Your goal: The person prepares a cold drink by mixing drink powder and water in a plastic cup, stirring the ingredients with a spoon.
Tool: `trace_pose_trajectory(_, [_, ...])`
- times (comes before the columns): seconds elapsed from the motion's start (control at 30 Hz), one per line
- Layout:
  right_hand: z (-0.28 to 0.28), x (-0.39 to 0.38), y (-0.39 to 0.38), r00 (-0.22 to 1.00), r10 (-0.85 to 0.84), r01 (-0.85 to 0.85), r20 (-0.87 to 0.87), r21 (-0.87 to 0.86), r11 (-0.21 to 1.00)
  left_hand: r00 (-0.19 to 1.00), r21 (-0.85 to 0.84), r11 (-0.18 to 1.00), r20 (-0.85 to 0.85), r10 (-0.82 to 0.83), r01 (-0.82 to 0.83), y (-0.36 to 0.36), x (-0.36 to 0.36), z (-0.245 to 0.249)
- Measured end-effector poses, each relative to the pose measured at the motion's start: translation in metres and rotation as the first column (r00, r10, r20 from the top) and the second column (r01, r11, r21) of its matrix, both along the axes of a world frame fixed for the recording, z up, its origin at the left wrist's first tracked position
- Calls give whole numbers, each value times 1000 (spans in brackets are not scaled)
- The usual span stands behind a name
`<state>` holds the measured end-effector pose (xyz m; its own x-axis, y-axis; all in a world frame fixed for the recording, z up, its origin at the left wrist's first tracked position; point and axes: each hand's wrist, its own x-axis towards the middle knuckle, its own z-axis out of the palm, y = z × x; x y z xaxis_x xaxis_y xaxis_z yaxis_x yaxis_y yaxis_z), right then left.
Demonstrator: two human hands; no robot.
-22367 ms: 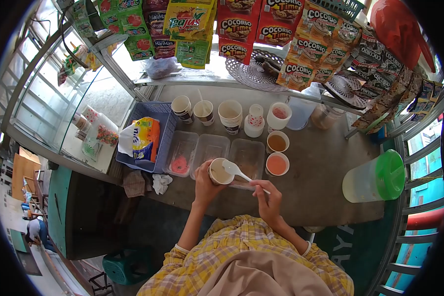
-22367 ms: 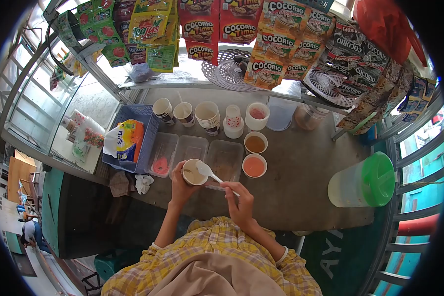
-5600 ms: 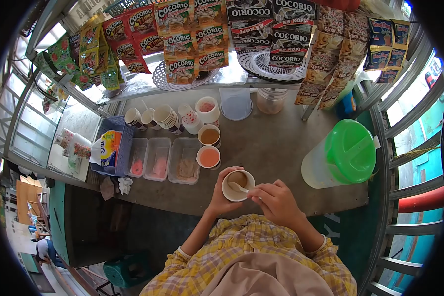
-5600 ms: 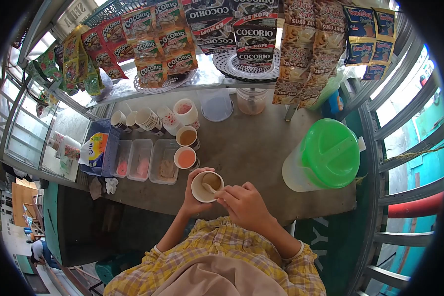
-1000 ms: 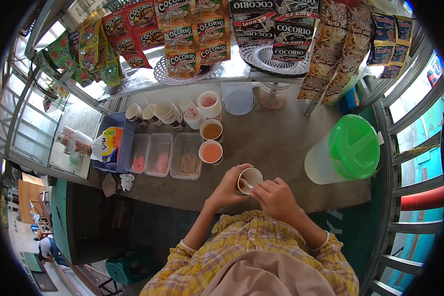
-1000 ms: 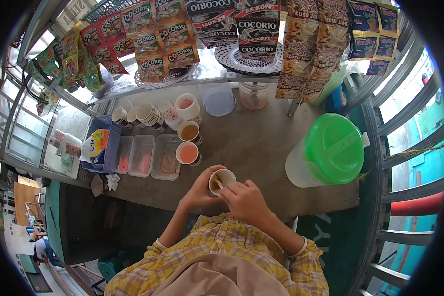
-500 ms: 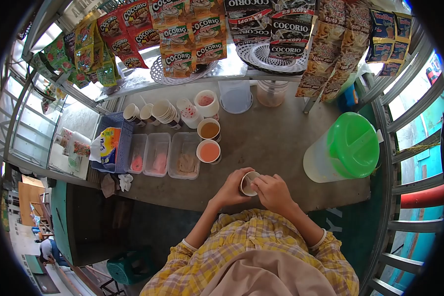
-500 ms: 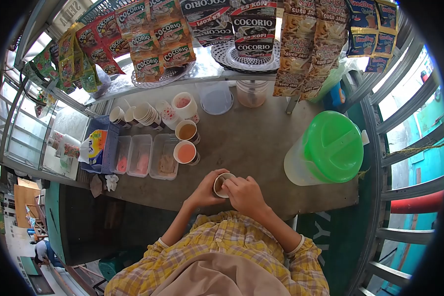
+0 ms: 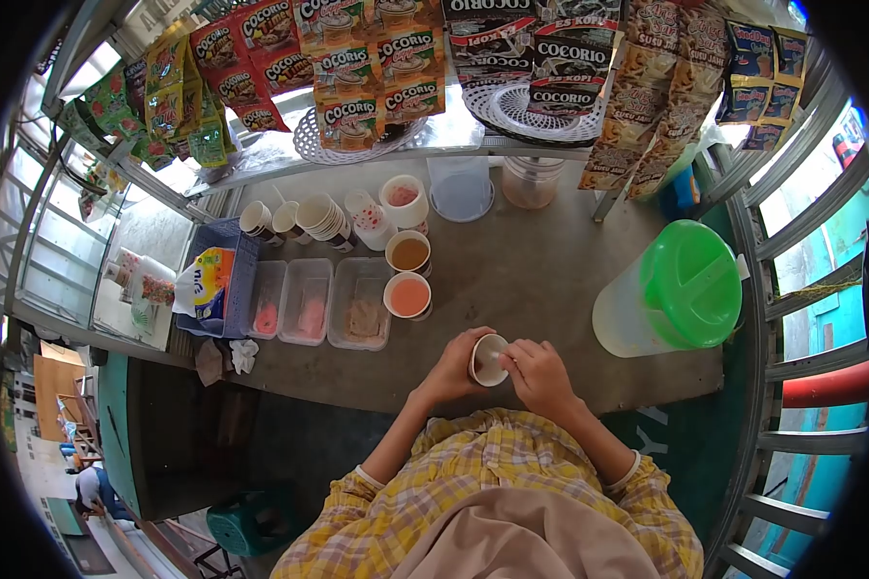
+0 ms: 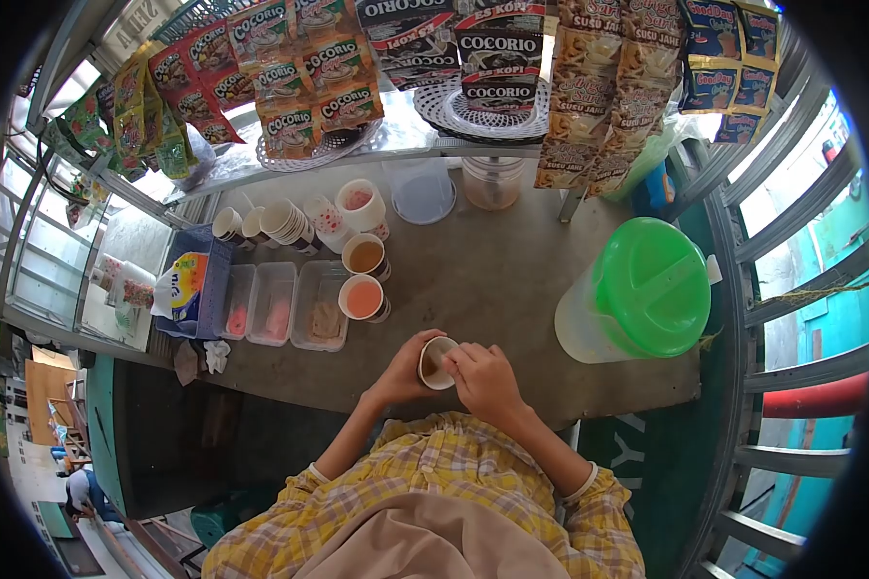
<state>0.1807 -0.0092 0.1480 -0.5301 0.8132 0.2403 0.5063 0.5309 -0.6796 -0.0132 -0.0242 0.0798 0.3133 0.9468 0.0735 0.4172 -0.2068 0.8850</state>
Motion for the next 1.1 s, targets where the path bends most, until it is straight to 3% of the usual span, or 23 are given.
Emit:
trace_pose_trajectory(0.13, [-5,0,1,1000,22,-22,-3,9,1000,998,96,993,-11,69,-67,-1,4,-8])
trace_pose_trajectory(0.23, [-3,-1,0,1000,-10,10,-29,18,1000,975,173,964,131,179,-200,-8,8,-28])
trace_pose_trajectory(0.33, [-4,-2,0,1000,8,-8,-27,-2,1000,975,281,934,86,205,-221,-13,5,-46])
trace_pose_trajectory(0.53, [2,-5,1,1000,23,-23,-6,-12,1000,952,230,926,134,275,-300,-17,5,-54])
trace_pose_trajectory(0.63, [3,-9,3,1000,-20,19,15,81,997,960,283,918,124,252,-277,-15,5,-49])
trace_pose_trajectory(0.73, [4,-7,4,997,78,-78,-3,-47,996,964,312,913,114,240,-264,-17,5,-54])
trace_pose_trajectory(0.83, [3,-10,4,999,15,-18,45,58,998,965,347,901,132,227,-259,-16,6,-57])
trace_pose_trajectory(0.93, [-3,-9,2,994,52,-60,-98,-82,995,974,384,895,98,206,-228,-15,5,-52])
trace_pose_trajectory(1.03, [1,-12,-2,999,-19,17,41,49,999,973,383,895,114,202,-230,-15,5,-54])
trace_pose_trajectory(1.1, [2,-11,-2,999,-5,3,-53,-53,999,976,400,891,109,189,-217,-14,5,-51])
